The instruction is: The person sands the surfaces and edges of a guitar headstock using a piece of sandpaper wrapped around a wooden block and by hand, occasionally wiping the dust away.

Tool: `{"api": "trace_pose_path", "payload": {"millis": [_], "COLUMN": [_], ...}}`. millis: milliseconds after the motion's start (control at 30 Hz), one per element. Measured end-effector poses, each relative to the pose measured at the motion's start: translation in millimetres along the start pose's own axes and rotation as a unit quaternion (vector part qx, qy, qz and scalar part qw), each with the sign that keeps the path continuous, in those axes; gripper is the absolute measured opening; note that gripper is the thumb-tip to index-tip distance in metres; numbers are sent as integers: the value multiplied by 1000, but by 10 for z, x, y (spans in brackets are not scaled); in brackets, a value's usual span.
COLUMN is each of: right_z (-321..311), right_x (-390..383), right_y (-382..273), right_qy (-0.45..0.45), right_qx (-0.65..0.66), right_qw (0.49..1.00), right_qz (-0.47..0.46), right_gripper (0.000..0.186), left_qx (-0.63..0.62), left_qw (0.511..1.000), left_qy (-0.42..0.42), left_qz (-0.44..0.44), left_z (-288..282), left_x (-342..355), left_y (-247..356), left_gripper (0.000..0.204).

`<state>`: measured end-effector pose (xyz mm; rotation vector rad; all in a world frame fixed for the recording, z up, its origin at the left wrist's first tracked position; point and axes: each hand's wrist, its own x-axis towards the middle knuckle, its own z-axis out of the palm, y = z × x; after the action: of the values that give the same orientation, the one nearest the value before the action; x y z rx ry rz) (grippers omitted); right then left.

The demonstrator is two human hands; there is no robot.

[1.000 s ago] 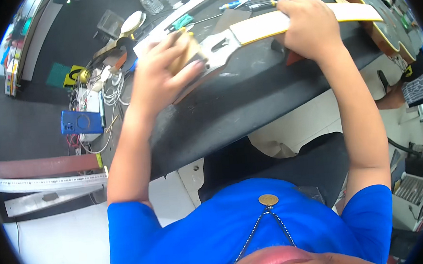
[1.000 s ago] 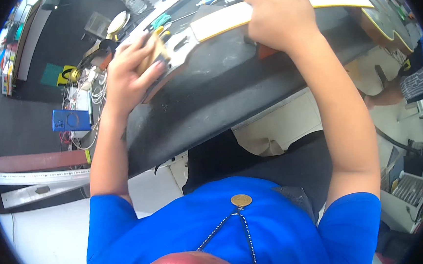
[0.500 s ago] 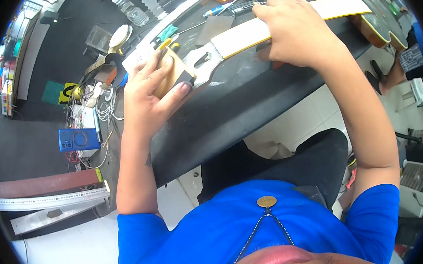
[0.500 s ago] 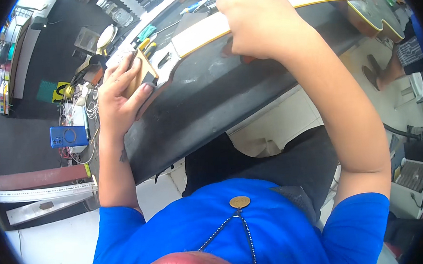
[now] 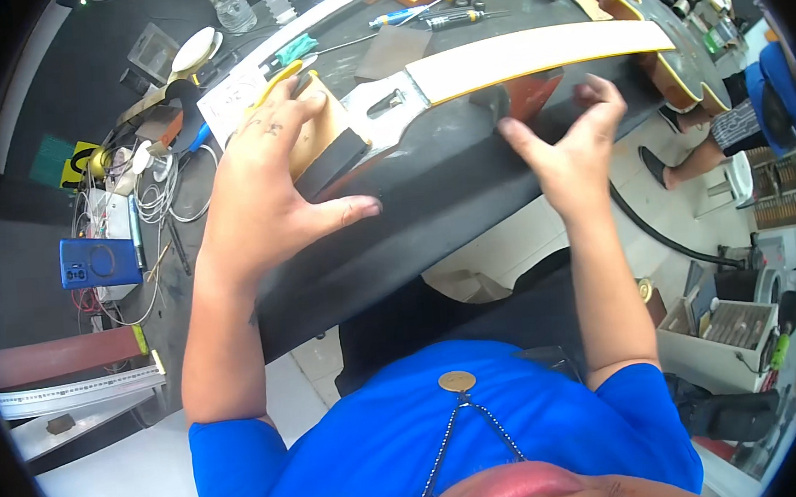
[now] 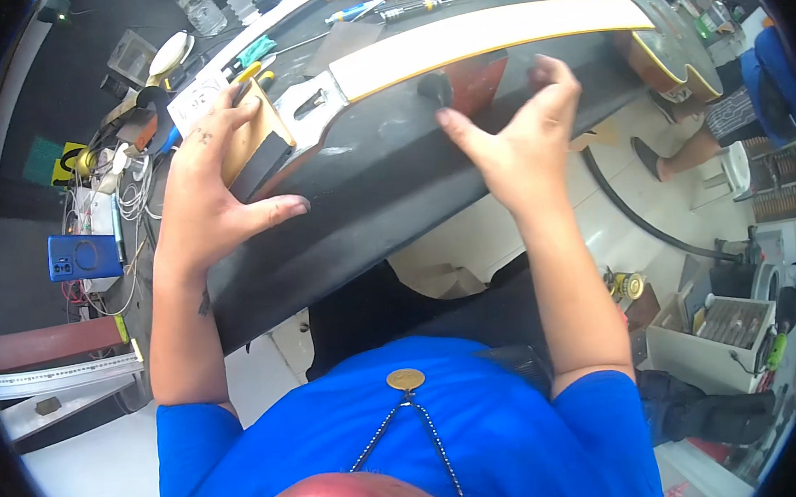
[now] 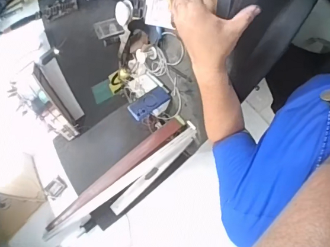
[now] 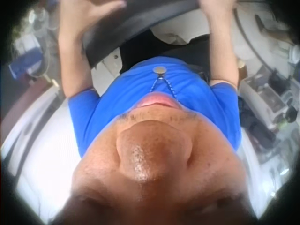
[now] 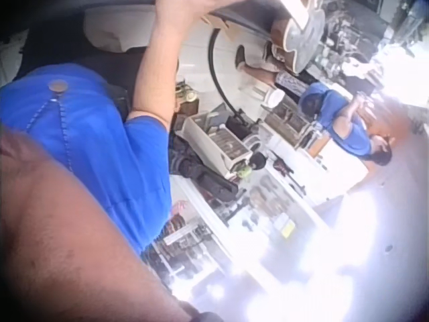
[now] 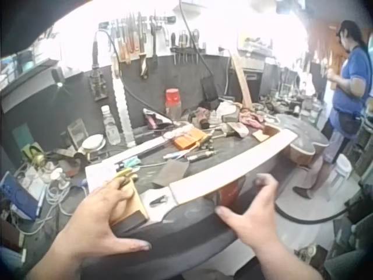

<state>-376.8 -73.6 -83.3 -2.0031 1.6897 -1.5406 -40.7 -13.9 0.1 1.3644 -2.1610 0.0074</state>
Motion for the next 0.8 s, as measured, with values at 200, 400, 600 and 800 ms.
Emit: {"api": "trace_pose_path", "payload": {"millis": [200, 400, 600, 800], "right_z": [129, 100, -155, -360], "right_x": [180, 206, 444, 818], "right_y": [-305, -232, 322, 791], "right_qy": [-115, -146, -225, -384], "right_qx": [-53, -25, 45, 157], "right_qw": [990, 983, 973, 898], "right_qz": [67, 107, 31, 145], "right_gripper": [70, 66, 76, 80], "left_qx": [20, 3, 59, 77], "left_qw": [995, 995, 998, 997], "left_qy": [-53, -45, 28, 7], "left_qz": [-83, -87, -13, -23], "left_z": [-71, -99, -146, -210], "left_x": [1, 83, 87, 71], "left_y": [14, 190, 201, 308], "left_gripper": [89, 67, 64, 72]}}
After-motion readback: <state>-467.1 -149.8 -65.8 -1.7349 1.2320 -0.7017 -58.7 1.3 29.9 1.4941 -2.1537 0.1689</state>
